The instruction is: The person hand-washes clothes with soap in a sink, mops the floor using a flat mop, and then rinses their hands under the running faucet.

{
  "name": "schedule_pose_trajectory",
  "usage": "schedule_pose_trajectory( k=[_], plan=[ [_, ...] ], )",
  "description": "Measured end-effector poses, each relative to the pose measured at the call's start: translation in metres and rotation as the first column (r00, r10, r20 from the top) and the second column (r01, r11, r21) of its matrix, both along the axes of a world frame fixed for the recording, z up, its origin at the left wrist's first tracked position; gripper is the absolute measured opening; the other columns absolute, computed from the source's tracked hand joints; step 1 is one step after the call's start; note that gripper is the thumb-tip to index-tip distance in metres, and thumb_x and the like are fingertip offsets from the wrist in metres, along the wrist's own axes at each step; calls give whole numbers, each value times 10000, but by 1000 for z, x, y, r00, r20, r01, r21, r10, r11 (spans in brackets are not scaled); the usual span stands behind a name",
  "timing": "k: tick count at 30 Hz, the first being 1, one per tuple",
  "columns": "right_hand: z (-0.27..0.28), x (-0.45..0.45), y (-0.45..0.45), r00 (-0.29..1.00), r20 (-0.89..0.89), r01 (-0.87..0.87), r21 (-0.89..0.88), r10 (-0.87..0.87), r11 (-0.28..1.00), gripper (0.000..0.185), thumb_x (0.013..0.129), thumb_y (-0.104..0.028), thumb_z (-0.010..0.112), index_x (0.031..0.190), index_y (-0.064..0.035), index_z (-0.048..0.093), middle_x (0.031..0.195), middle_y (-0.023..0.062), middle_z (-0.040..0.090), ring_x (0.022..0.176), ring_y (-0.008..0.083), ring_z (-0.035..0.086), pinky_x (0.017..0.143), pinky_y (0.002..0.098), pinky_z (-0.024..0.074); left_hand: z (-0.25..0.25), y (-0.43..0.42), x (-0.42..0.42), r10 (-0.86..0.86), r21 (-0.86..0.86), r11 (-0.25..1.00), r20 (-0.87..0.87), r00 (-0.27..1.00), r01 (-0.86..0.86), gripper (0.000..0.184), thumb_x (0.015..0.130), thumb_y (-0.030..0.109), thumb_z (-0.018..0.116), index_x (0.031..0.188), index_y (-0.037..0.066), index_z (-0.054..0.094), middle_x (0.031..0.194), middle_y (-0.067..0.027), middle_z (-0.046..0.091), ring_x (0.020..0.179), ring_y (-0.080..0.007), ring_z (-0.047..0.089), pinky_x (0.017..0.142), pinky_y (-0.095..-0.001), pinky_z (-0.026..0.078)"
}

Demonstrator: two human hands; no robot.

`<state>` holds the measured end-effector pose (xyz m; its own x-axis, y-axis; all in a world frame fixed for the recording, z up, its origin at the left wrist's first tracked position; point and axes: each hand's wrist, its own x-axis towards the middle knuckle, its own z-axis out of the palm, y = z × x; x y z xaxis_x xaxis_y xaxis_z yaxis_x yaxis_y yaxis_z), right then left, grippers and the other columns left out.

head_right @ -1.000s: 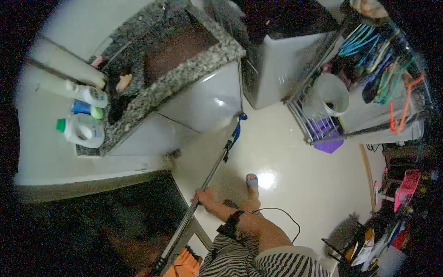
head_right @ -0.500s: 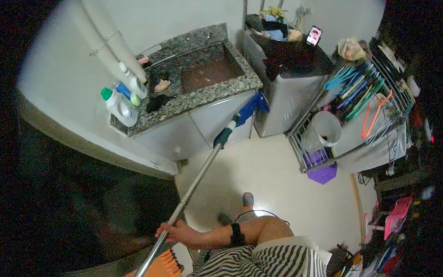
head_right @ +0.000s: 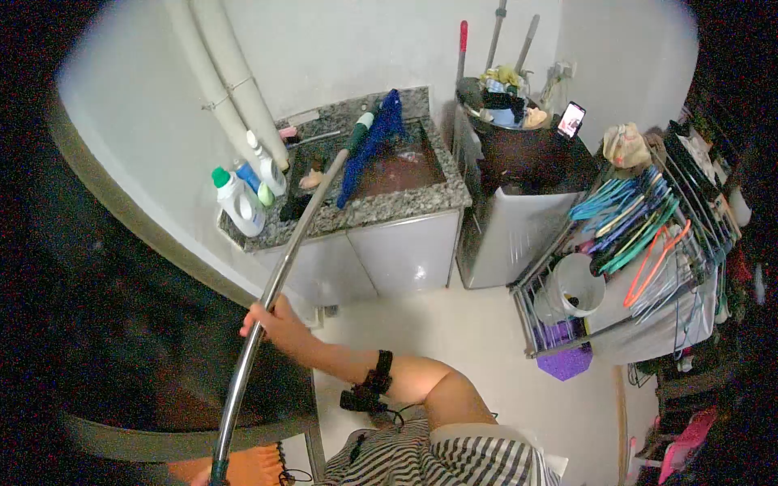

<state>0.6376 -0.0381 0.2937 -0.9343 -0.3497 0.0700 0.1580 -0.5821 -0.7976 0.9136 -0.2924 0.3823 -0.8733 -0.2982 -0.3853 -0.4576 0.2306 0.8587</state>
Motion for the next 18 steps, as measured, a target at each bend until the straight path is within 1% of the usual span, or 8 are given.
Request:
schedule_pose_trajectory(
  k=[1, 3, 7, 10, 12, 13, 15, 18],
  plan=[
    [-2, -10, 11, 1000, -6, 0, -5, 0, 1000, 224, 891, -254, 470, 931, -44, 405, 799, 76, 568, 752, 141, 598, 622, 258, 479, 2, 17, -16, 0, -5, 1000, -6, 1000, 0, 395, 732, 40, 648, 1117, 10, 561, 894, -37, 586, 775, -109, 538, 707, -246, 429],
    [-12, -28, 32, 991, 102, 92, -32, -88, 995, 268, 883, -229, 507, 950, 0, 386, 896, 104, 554, 820, 196, 618, 693, 304, 515, 8, 54, -46, -170, 40, 984, -54, 984, 173, 458, 746, 73, 658, 1181, 26, 521, 791, 8, 574, 650, -54, 488, 585, -187, 393],
    [-49, -54, 60, 986, 153, 75, -80, -62, 994, 279, 874, -193, 522, 984, 14, 370, 946, 121, 526, 833, 220, 619, 702, 329, 522, 20, 118, -89, -201, -67, 978, -16, 979, 200, 474, 772, 93, 643, 1217, 33, 491, 776, 26, 564, 587, -20, 436, 512, -166, 357],
    [-65, -74, 80, 994, 99, 39, 0, -39, 999, 234, 874, -178, 515, 955, 10, 401, 889, 117, 538, 817, 240, 624, 694, 353, 532, 31, 164, -122, -105, 7, 994, 86, 991, 104, 470, 728, 142, 687, 1156, 23, 534, 765, -22, 578, 597, -79, 481, 530, -218, 387],
    [-87, -96, 85, 969, 246, 15, -5, -14, 1000, 205, 886, -198, 492, 887, 1, 446, 815, 114, 544, 790, 259, 629, 656, 354, 539, 10, 172, -151, -293, -116, 949, 10, 956, 293, 446, 830, 172, 556, 1231, 20, 432, 751, -84, 602, 447, -64, 435, 398, -200, 369],
    [-85, -102, 88, 969, 245, 76, -149, -37, 986, 217, 882, -217, 483, 808, -13, 474, 758, 111, 544, 759, 264, 632, 642, 363, 536, 12, 179, -165, -289, -122, 950, 11, 957, 288, 446, 830, 172, 556, 1231, 20, 432, 751, -84, 602, 447, -64, 435, 398, -200, 369],
    [-87, -130, 97, 958, 287, 72, -137, -31, 988, 214, 871, -217, 488, 793, -18, 480, 745, 108, 547, 737, 254, 629, 631, 366, 533, 18, 197, -200, -333, -32, 943, -13, 943, 332, 359, 860, 154, 530, 1195, 48, 458, 705, -37, 564, 496, -47, 415, 398, -180, 342],
    [-100, -178, 108, 924, 375, 102, -53, -75, 993, 201, 848, -211, 496, 761, -30, 491, 717, 99, 553, 685, 227, 617, 610, 360, 524, 18, 223, -247, -385, -41, 922, 9, 923, 385, 444, 832, 86, 508, 1270, 86, 438, 762, -50, 610, 538, -41, 459, 441, -195, 385]
  ],
)
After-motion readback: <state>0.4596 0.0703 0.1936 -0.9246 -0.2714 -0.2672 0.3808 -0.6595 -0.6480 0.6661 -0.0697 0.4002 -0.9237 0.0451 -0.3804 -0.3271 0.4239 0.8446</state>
